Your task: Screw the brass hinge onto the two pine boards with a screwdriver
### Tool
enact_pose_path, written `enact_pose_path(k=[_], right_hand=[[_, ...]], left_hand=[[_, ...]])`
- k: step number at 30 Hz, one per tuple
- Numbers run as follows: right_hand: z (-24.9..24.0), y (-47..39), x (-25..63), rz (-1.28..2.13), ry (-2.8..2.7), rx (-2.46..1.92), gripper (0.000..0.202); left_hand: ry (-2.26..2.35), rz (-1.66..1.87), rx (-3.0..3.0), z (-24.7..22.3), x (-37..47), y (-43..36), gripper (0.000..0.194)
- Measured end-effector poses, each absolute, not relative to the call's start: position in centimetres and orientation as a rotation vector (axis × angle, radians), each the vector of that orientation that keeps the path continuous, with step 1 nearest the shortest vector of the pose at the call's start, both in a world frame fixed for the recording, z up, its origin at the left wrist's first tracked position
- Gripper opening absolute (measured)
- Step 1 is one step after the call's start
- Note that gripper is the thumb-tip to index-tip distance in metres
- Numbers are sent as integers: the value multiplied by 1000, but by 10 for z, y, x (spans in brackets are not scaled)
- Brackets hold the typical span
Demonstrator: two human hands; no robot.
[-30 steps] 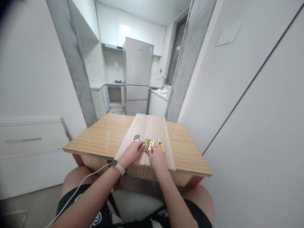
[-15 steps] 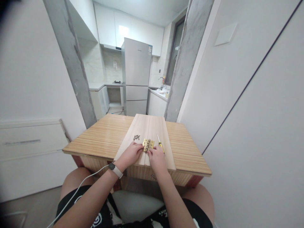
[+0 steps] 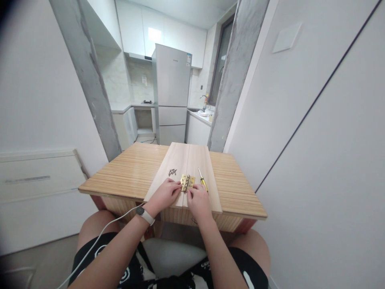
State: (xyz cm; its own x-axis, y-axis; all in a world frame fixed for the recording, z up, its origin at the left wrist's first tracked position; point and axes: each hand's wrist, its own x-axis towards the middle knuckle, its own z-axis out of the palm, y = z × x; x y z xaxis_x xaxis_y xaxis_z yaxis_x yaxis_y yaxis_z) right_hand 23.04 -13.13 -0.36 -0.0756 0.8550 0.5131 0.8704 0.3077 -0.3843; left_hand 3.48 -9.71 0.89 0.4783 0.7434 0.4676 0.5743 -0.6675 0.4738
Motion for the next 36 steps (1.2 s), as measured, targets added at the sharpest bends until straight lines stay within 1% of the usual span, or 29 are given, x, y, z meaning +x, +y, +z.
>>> enact_pose_path(k=[16,36], right_hand=[[-11,-130,232,-118,-1905,-1437,25],[-10,-131,230,-70,-1873,-1351,26]], left_hand=[[1184,1024,2538,5,36,-98,24],[1227,1037,2551,4,35,-99,23]])
